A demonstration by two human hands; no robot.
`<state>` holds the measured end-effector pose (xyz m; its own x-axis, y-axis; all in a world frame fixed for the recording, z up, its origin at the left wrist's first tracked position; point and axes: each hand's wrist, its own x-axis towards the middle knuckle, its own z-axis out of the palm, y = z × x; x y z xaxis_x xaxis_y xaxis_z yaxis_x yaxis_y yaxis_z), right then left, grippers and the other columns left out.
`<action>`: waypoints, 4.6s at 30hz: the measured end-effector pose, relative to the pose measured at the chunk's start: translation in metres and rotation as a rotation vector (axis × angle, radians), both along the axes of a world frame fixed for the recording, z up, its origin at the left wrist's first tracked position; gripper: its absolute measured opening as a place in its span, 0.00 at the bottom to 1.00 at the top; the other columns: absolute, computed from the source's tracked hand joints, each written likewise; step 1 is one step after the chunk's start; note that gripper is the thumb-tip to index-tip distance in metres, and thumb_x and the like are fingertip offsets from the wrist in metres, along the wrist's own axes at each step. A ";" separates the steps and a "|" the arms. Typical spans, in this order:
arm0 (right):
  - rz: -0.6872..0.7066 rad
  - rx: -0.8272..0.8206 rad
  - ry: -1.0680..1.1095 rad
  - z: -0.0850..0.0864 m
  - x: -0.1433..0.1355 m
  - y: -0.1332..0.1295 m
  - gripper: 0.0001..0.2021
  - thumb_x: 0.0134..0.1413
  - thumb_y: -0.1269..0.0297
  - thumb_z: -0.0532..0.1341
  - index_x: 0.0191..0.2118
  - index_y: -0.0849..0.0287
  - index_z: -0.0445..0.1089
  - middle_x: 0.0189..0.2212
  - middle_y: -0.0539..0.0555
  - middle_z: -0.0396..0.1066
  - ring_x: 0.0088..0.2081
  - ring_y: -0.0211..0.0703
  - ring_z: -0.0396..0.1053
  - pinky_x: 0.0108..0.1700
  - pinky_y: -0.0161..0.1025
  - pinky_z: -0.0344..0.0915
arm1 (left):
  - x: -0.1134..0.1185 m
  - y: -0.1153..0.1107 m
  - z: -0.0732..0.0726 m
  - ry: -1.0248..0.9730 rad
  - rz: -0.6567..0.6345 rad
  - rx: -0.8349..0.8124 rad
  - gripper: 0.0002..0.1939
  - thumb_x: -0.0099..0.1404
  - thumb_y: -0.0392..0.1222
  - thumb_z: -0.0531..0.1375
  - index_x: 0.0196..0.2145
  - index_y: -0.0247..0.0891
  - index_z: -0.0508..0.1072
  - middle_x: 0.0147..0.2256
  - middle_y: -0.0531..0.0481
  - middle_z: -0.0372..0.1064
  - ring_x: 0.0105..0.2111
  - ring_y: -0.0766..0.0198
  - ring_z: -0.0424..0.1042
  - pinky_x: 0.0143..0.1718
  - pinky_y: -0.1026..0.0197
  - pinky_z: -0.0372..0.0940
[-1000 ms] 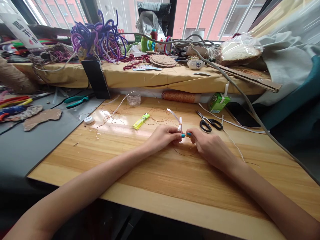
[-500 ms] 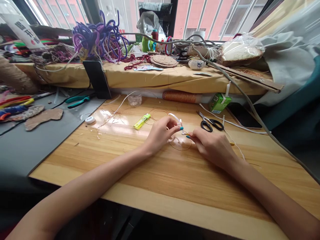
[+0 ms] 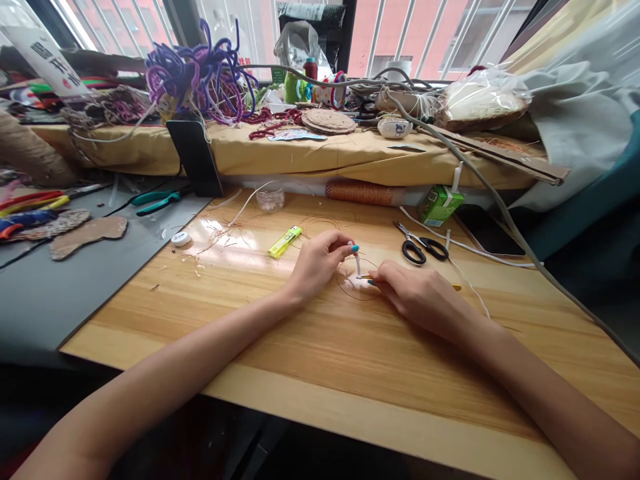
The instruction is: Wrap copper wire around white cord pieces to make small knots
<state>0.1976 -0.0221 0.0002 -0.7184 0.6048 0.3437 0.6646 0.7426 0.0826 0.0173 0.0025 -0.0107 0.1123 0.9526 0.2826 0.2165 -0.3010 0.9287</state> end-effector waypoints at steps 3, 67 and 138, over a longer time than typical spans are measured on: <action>0.008 0.018 -0.055 0.002 0.001 -0.001 0.08 0.55 0.69 0.48 0.29 0.62 0.62 0.21 0.51 0.65 0.22 0.36 0.62 0.24 0.33 0.51 | 0.001 -0.001 0.000 0.006 -0.014 0.015 0.05 0.54 0.38 0.56 0.28 0.34 0.69 0.26 0.52 0.67 0.26 0.70 0.63 0.29 0.67 0.58; 0.103 0.026 0.077 -0.006 0.008 0.010 0.08 0.55 0.70 0.50 0.40 0.62 0.62 0.32 0.56 0.69 0.33 0.40 0.67 0.31 0.34 0.61 | 0.001 0.001 -0.003 0.027 -0.209 -0.081 0.05 0.54 0.39 0.55 0.27 0.34 0.66 0.25 0.54 0.65 0.27 0.70 0.64 0.30 0.67 0.58; -0.084 0.189 0.137 0.000 0.009 0.009 0.10 0.52 0.72 0.50 0.33 0.60 0.69 0.27 0.53 0.73 0.25 0.38 0.69 0.24 0.32 0.56 | -0.007 0.006 0.007 0.289 -0.092 0.268 0.11 0.57 0.38 0.55 0.40 0.37 0.69 0.39 0.46 0.63 0.38 0.66 0.62 0.38 0.63 0.59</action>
